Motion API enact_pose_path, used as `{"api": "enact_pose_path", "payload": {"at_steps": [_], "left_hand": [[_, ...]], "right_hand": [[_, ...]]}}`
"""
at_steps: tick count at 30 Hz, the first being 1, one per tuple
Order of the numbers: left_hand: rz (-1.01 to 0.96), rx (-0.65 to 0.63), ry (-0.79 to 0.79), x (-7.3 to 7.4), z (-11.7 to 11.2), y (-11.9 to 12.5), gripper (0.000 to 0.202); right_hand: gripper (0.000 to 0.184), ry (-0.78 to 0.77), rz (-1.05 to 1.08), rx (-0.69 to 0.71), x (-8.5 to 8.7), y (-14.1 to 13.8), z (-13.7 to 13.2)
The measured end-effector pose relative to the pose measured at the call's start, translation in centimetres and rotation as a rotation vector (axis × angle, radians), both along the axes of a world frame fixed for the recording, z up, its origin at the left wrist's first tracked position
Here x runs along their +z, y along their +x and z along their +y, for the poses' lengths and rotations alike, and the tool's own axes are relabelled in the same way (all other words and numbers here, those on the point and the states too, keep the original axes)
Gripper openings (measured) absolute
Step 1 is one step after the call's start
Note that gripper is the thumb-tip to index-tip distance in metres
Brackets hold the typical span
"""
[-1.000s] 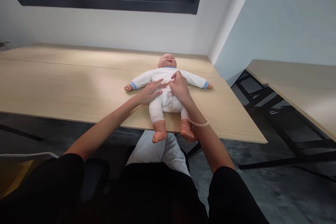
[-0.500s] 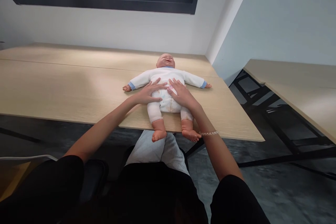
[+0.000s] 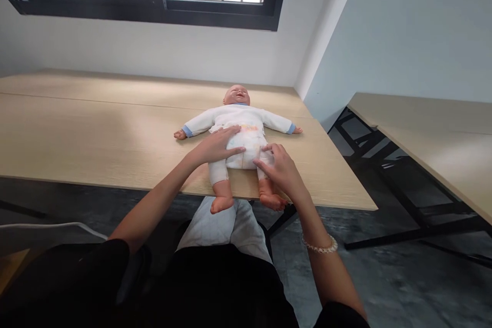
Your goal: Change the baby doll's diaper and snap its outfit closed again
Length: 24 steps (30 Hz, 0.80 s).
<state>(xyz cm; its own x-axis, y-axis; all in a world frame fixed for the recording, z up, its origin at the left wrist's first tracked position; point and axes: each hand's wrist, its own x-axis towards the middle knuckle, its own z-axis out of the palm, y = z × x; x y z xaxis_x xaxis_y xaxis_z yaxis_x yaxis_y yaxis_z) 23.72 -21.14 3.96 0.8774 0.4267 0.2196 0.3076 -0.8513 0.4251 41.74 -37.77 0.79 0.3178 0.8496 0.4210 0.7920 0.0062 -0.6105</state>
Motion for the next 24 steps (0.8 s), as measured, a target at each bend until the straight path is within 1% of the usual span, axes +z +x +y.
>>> {"api": "enact_pose_path", "payload": {"at_steps": [3,5,7,9,10,11,13,14,16,18,19,21,24], "left_hand": [[0.006,-0.024,0.017,-0.1,0.9,0.5,0.073],[0.020,-0.024,0.031,-0.3,1.0,0.4,0.072],[0.016,-0.029,0.059,-0.5,0.5,-0.1,0.079],[-0.036,-0.019,0.117,-0.7,-0.6,-0.8,0.086],[-0.080,0.006,0.152,-0.7,-1.3,-1.3,0.084],[-0.122,0.049,0.181,-0.8,-2.0,-1.7,0.077],[-0.170,0.171,0.191,-1.0,-3.0,-2.6,0.054],[-0.170,0.230,0.170,-1.1,-3.3,-2.9,0.043],[-0.138,0.302,0.109,-1.3,-3.5,-3.3,0.027],[-0.092,0.304,0.075,-1.4,-3.3,-3.4,0.016],[-0.072,0.293,0.069,-1.4,-3.2,-3.3,0.013],[-0.050,0.267,0.060,-1.7,-2.8,-3.1,0.013],[-0.083,0.221,0.008,-2.2,-2.0,-2.7,0.015]], "right_hand": [[0.033,-0.001,0.014,-0.049,-0.1,-0.5,0.3],[0.028,-0.017,0.013,-0.073,-0.1,-0.6,0.4],[0.025,-0.041,0.008,-0.077,-0.2,-0.6,0.4],[0.024,-0.052,0.006,-0.057,-0.4,-0.4,0.4],[0.024,-0.049,0.006,-0.041,-0.4,-0.2,0.4],[0.025,-0.042,0.006,-0.025,-0.5,-0.1,0.4],[0.029,-0.032,0.003,-0.002,-0.6,0.1,0.7],[0.029,-0.032,0.002,0.003,-0.6,0.2,0.8],[0.022,-0.038,0.005,0.004,-0.6,0.4,1.3],[0.013,-0.042,0.013,-0.012,-0.4,0.5,1.8],[0.012,-0.040,0.015,-0.023,-0.4,0.5,2.1],[0.011,-0.023,0.008,-0.049,-0.4,0.4,2.4],[0.010,0.032,-0.026,-0.064,-0.6,0.2,2.5]]}}
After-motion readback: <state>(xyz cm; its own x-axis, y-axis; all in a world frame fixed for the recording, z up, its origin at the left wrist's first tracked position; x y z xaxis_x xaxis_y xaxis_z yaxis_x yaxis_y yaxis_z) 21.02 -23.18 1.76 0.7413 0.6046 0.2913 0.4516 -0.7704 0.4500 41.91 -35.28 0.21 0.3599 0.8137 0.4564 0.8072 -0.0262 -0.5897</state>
